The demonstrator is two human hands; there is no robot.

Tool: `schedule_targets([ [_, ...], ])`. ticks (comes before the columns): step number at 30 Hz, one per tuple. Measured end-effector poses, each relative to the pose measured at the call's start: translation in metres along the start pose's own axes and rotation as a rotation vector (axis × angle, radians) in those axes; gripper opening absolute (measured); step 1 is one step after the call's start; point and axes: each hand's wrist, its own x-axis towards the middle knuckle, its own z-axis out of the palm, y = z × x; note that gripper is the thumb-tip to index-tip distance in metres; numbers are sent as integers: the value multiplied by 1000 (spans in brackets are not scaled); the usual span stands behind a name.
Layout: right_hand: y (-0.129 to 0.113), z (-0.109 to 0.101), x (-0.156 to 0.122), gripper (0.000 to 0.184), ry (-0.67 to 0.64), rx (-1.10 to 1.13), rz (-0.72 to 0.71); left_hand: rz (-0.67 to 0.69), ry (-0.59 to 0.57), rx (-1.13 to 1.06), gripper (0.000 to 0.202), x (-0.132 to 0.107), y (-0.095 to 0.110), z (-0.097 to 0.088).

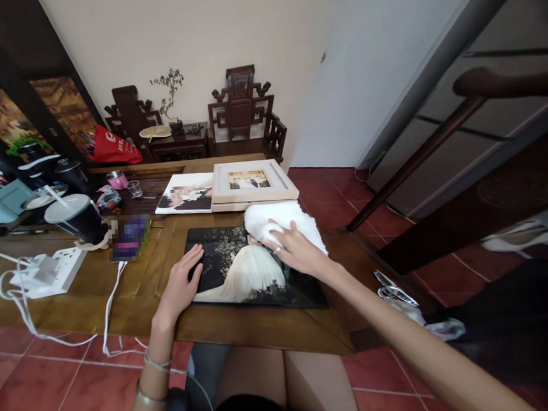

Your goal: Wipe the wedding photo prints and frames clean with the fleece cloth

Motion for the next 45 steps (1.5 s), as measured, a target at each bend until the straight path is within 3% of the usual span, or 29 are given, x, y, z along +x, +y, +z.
schedule_targets([
  [3, -9, 8, -16, 35, 0, -31, -1, -2, 10, -10, 37, 0, 1, 1],
  [6, -36, 9, -57, 32, -37, -10, -25, -7, 11, -11, 37, 0, 2, 2],
  [10, -78, -8, -110, 33, -173, 79, -7, -12, 1, -3, 38, 0, 2, 2],
  [13, -91, -25, -125, 31, -256, 165, 19, -14, -8, 3, 39, 0, 2, 1],
  [15, -84, -30, -117, 31, -269, 196, 46, -11, -13, 7, 39, 0, 1, 1],
  [18, -54, -26, -82, 34, -244, 158, 37, -8, -20, 12, 39, 0, 1, 1],
  [21, -20, -13, -36, 38, -168, 29, -54, -7, -13, 4, 39, 1, 1, 0],
  [24, -1, -2, -6, 37, -55, -90, -27, -4, -5, -7, 38, 2, 1, 0],
  [27, -8, 5, -9, 33, -47, -136, 5, -3, -5, -8, 38, 2, 1, -1],
  [31, -45, 5, -54, 31, -100, -96, 15, -5, -6, -2, 38, 2, 1, 0],
  [34, -78, -7, -91, 28, -215, 11, -4, -5, -8, 0, 38, 1, 0, 1],
  [37, -97, -24, -107, 26, -367, 140, -47, -7, -14, -4, 38, 1, -1, 1],
  [40, -88, -33, -94, 27, -388, 198, -46, -7, -14, -4, 38, 1, -2, 1],
  [45, -28, -10, -30, 35, -168, 38, -34, -15, -20, 1, 38, 2, 0, -1],
])
